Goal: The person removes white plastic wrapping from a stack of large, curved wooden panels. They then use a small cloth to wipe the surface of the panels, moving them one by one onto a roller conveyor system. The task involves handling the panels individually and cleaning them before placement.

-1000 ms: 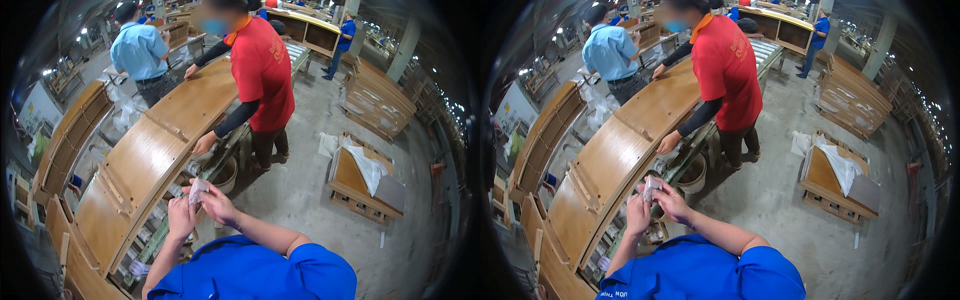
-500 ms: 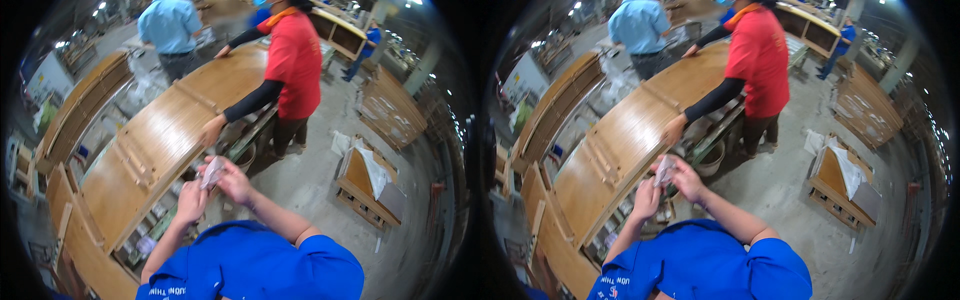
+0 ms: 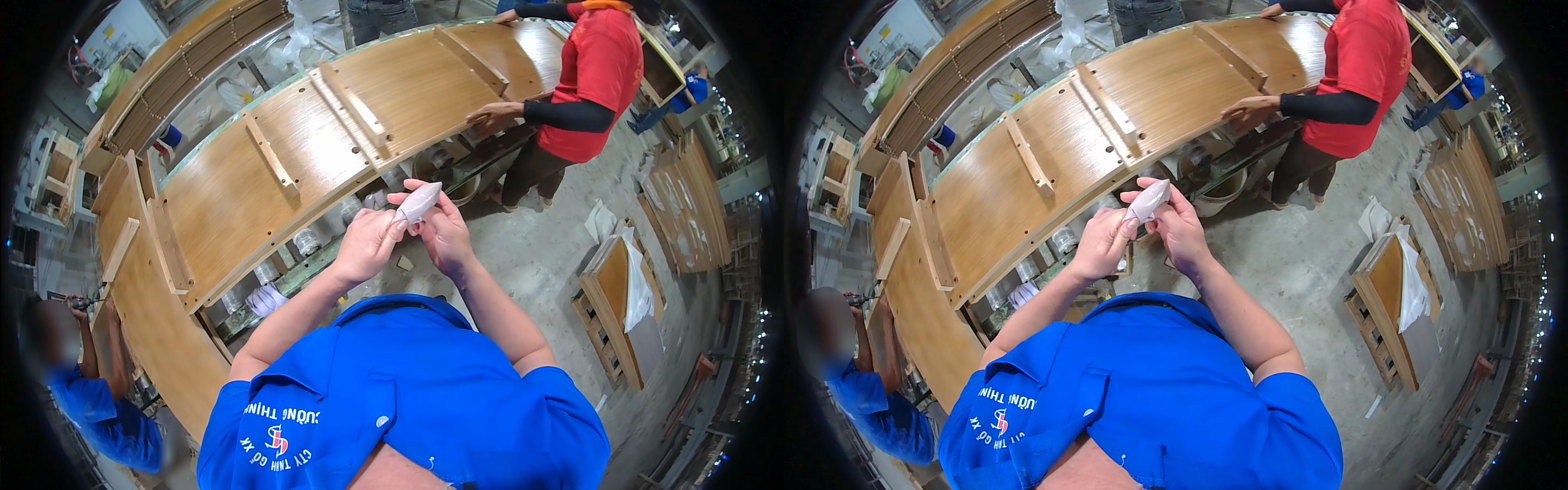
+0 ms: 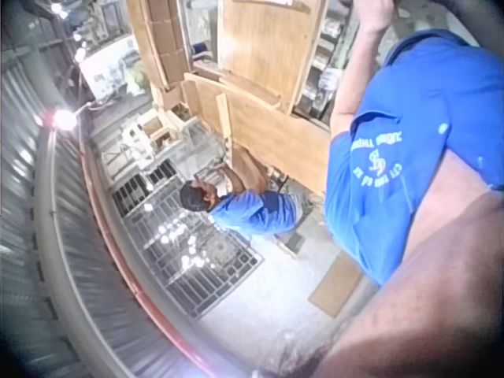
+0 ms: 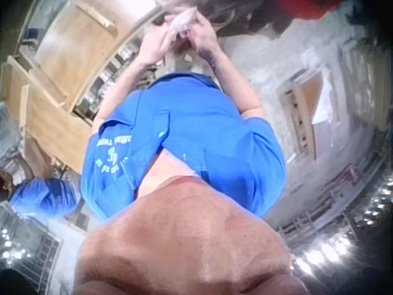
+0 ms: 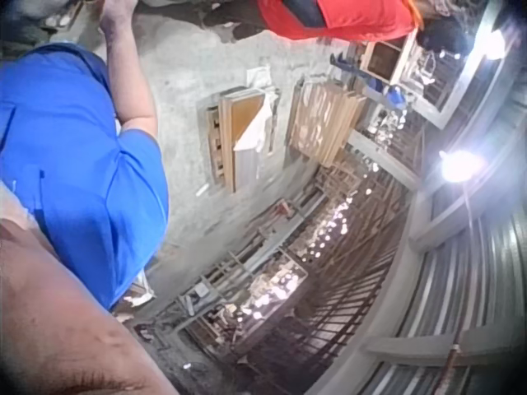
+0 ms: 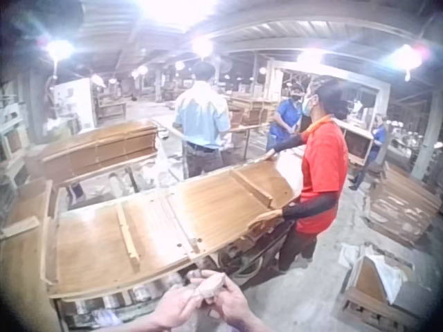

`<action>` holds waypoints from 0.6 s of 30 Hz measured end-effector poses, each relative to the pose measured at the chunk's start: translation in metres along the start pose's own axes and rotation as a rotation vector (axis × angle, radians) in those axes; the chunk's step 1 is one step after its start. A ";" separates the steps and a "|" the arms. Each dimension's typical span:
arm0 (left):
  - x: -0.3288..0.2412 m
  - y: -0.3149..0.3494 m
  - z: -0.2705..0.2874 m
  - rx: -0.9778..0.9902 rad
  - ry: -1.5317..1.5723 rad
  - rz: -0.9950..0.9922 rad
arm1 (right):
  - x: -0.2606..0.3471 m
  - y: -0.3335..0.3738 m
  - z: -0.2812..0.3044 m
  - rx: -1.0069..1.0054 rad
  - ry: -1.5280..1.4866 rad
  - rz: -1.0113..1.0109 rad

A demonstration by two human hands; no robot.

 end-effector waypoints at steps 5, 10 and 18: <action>0.015 0.008 0.007 -0.071 -0.351 -0.089 | -0.021 0.000 -0.020 -0.095 0.086 0.045; 0.029 0.019 0.007 0.373 1.235 0.549 | -0.014 -0.003 -0.022 -0.087 -0.075 -0.086; 0.032 0.017 0.013 0.268 1.191 0.517 | -0.030 -0.014 -0.026 -0.063 -0.045 -0.066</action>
Point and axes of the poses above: each hand's wrist, its own y-axis away from the middle knuckle, its own z-axis out of the back of the hand, x = y × z, the point moved 1 cm from there along -y, towards the middle knuckle
